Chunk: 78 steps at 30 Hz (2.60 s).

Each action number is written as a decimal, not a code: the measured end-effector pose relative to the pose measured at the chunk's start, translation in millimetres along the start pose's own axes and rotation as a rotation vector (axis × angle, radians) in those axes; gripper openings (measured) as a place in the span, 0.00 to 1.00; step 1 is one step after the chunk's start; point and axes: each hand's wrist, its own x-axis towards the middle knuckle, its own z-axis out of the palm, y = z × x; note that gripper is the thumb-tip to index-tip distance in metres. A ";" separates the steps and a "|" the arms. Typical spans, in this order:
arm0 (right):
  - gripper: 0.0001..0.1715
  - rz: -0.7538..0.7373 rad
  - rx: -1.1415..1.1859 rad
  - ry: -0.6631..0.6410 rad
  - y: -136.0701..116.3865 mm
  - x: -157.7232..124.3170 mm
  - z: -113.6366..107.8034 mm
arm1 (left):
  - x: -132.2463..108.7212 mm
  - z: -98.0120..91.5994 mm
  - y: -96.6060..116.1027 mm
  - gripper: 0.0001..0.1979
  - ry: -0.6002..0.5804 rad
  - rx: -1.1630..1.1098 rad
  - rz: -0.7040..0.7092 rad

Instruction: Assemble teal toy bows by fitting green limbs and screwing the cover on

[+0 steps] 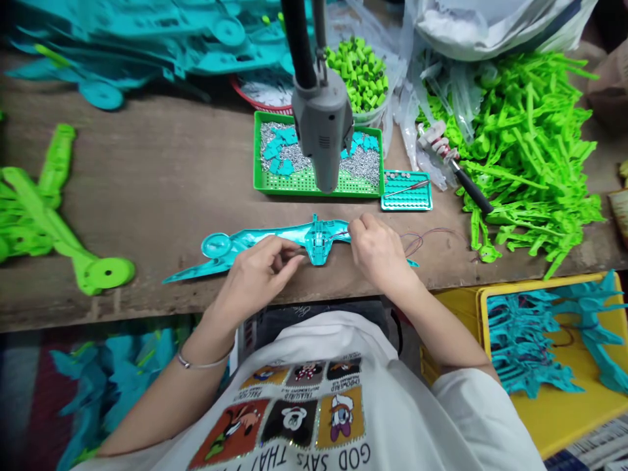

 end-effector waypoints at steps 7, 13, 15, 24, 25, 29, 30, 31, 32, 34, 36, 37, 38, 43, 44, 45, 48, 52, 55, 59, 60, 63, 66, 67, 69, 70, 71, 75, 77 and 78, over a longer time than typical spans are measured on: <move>0.16 0.047 0.026 -0.120 -5.4 9.7 4.4 | -3.1 9.7 -2.1 0.05 0.056 -0.103 -0.121; 0.15 0.050 0.062 -0.183 -3.5 18.8 11.7 | -12.2 31.7 0.3 0.11 0.077 -0.474 -0.347; 0.15 0.050 0.074 -0.178 -3.3 20.6 14.0 | -14.7 43.6 2.7 0.15 0.112 -0.676 -0.409; 0.17 -0.002 0.082 -0.125 2.8 17.8 32.8 | -17.3 53.4 17.7 0.23 0.185 -1.051 -0.586; 0.17 -0.002 0.082 -0.114 3.7 17.3 34.3 | -16.6 48.0 18.9 0.19 0.157 -0.898 -0.522; 0.17 -0.022 0.087 -0.092 5.2 16.4 35.8 | 1.2 23.9 20.4 0.09 0.183 -0.064 -0.171; 0.17 -0.024 0.086 -0.087 5.1 16.5 35.4 | 8.9 19.5 19.9 0.09 0.176 0.098 -0.108; 0.16 -0.023 0.085 -0.085 4.9 16.6 34.9 | 17.0 16.4 19.3 0.08 0.140 0.224 -0.062; 0.16 -0.018 0.085 -0.087 4.6 16.7 34.4 | 24.8 14.6 18.6 0.07 0.091 0.319 -0.037; 0.16 -0.006 0.088 -0.096 4.0 16.8 33.5 | 37.9 14.5 17.8 0.05 0.012 0.439 -0.022; 0.17 0.002 0.095 -0.108 3.5 16.7 32.8 | 46.1 17.0 18.6 0.05 -0.028 0.488 -0.028; 0.17 0.005 0.097 -0.111 3.3 16.5 32.3 | 48.5 18.6 19.7 0.05 -0.034 0.496 -0.042; 0.18 0.008 0.099 -0.115 3.1 16.3 31.7 | 50.0 20.1 21.1 0.05 -0.037 0.500 -0.061; 0.19 0.005 0.100 -0.109 -2.8 16.1 25.2 | 51.6 21.2 27.2 0.07 -0.073 0.483 -0.125; 0.19 -0.014 0.102 -0.102 -5.2 16.6 23.6 | 51.9 19.7 27.0 0.07 -0.081 0.475 -0.123; 0.19 -0.036 0.103 -0.096 -8.1 17.4 22.1 | 52.3 17.8 26.0 0.07 -0.089 0.462 -0.120; 0.20 -0.088 0.099 -0.113 -18.1 20.4 20.1 | 53.2 10.3 19.6 0.06 -0.092 0.384 -0.121; 0.18 -0.081 0.093 -0.092 -29.2 20.5 24.9 | 49.7 2.3 8.4 0.08 -0.042 0.210 -0.092; 0.17 -0.097 0.103 -0.039 -33.8 16.8 30.9 | 43.1 0.7 4.0 0.09 0.019 0.162 -0.032; 0.17 -0.093 0.109 -0.038 -36.4 13.7 34.9 | 37.7 1.4 3.0 0.12 -0.047 0.164 0.052; 0.17 -0.080 0.118 -0.041 -36.5 13.7 35.3 | 37.9 1.3 2.6 0.12 -0.063 0.153 0.059; 0.16 -0.058 0.199 -0.042 -35.2 13.6 36.3 | 40.4 -0.7 -0.2 0.12 -0.061 0.065 0.058; 0.18 -0.066 0.308 -0.013 -32.1 12.1 37.5 | 42.1 -4.2 -4.0 0.09 -0.025 -0.031 0.054; 0.19 -0.067 0.332 -0.001 -31.1 11.3 37.6 | 41.8 -5.1 -5.1 0.09 -0.003 -0.056 0.047; 0.21 -0.063 0.354 0.009 -29.5 10.0 36.7 | 39.9 -5.5 -6.7 0.08 0.048 -0.096 0.024; 0.21 -0.055 0.355 0.009 -28.9 9.7 35.8 | 38.5 -4.8 -7.3 0.08 0.073 -0.106 0.013; 0.21 -0.047 0.353 0.006 -28.3 9.6 34.7 | 36.9 -3.4 -7.6 0.08 0.098 -0.108 0.003; 0.22 -0.038 0.367 -0.017 -25.5 11.0 30.9 | 31.2 7.4 -7.8 0.10 0.211 -0.069 -0.030; 0.23 -0.051 0.369 -0.040 -23.1 11.5 29.7 | 29.3 13.6 -8.2 0.11 0.258 -0.037 -0.028; 0.23 -0.056 0.358 -0.050 -21.8 11.4 29.1 | 28.5 16.3 -8.7 0.11 0.267 -0.020 -0.018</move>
